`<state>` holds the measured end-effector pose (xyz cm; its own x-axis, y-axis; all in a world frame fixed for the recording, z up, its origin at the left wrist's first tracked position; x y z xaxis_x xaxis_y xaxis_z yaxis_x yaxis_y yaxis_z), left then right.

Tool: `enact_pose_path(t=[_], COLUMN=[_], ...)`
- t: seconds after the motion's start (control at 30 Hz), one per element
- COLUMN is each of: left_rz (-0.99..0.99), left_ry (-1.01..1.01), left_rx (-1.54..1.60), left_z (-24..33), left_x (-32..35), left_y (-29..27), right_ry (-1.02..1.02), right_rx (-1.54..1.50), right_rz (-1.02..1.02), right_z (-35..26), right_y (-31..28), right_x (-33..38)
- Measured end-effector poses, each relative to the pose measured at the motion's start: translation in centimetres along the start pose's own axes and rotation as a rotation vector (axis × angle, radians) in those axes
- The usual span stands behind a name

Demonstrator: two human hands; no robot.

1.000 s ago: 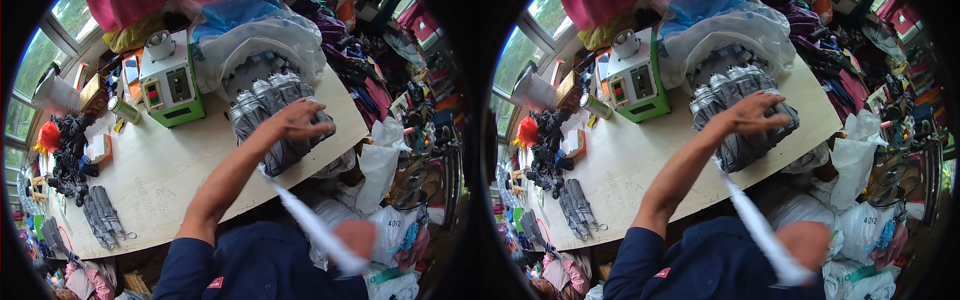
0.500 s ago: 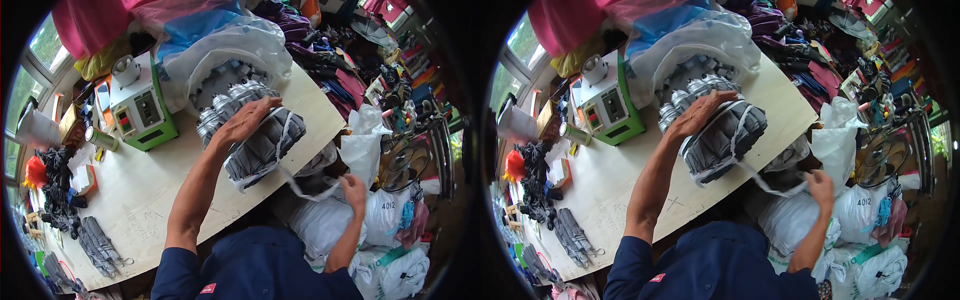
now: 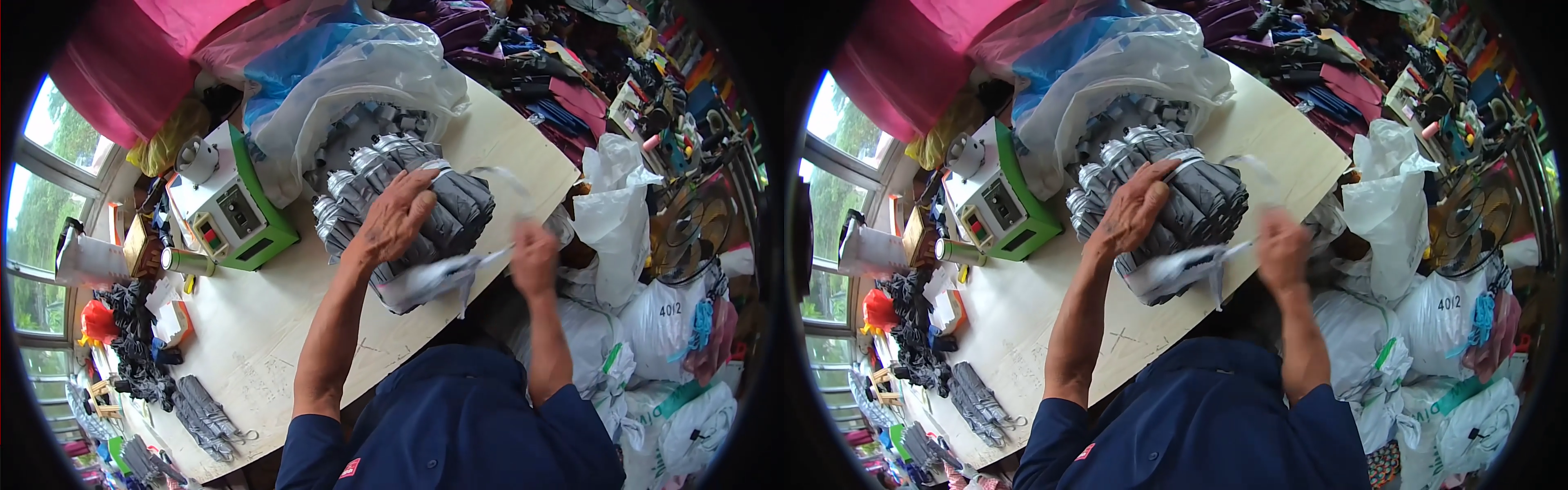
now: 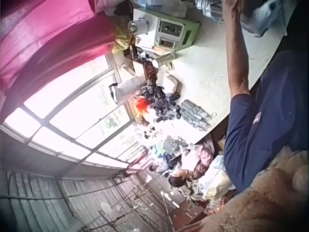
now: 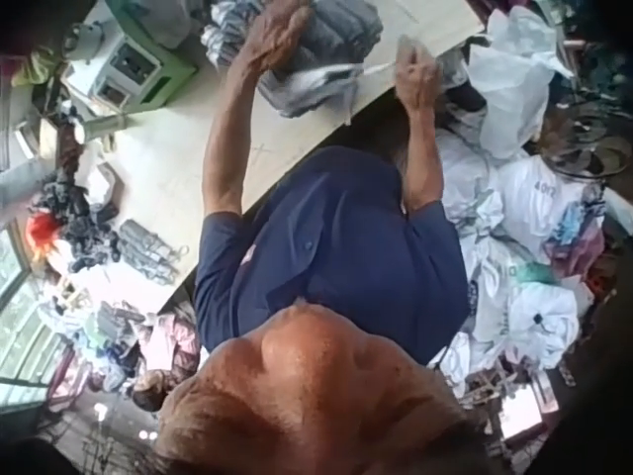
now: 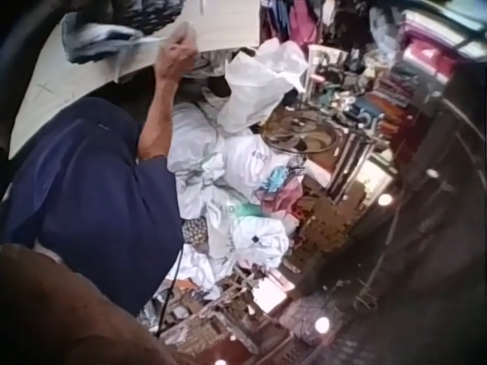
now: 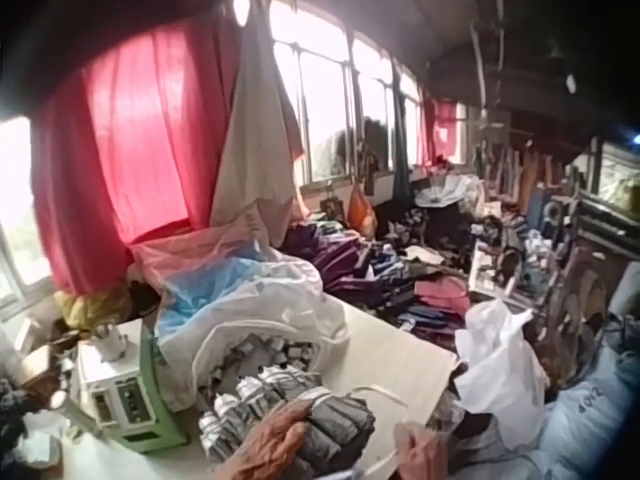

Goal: Assembling plastic caps and metal rings onto grey handle-like mechanical components at a factory workbench.

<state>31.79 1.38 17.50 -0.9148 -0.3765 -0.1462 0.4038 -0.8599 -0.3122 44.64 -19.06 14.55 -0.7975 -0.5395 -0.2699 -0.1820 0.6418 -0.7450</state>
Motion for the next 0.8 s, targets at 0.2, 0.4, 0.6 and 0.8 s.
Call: enact_pose_path(t=[0.2,0.4,0.6,0.8], left_rz=[0.011,0.027,0.071,0.041], left_ry=[0.247,0.199,0.23,0.131], left_rx=[-0.569,-0.564,-0.604,-0.652], left_z=[1.8,0.5,0.2,-1.1], left_x=[-0.7,-0.9,-3.6,-6.8], left_y=[2.6,1.5,2.0,3.1], right_ry=[0.055,0.062,0.28,0.361], right_rx=[0.898,0.824,0.666,0.719], right_rz=[-0.064,-1.192,-1.211,-1.469], right_z=[32.5,37.2,30.6,30.4], right_y=[3.5,5.4,1.0,1.0], right_x=[10.1,43.7,53.8,53.9])
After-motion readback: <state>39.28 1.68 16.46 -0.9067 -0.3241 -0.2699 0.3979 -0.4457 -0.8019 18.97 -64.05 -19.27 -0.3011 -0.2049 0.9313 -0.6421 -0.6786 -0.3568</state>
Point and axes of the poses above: each hand's wrist, its own x-axis away from the middle knuckle, its own y-axis out of the palm, z = x × y, the point moved 8 cm from there along -x, towards the middle knuckle, and after that the axes turned 6 degrees about x, right-handed, at the moved point
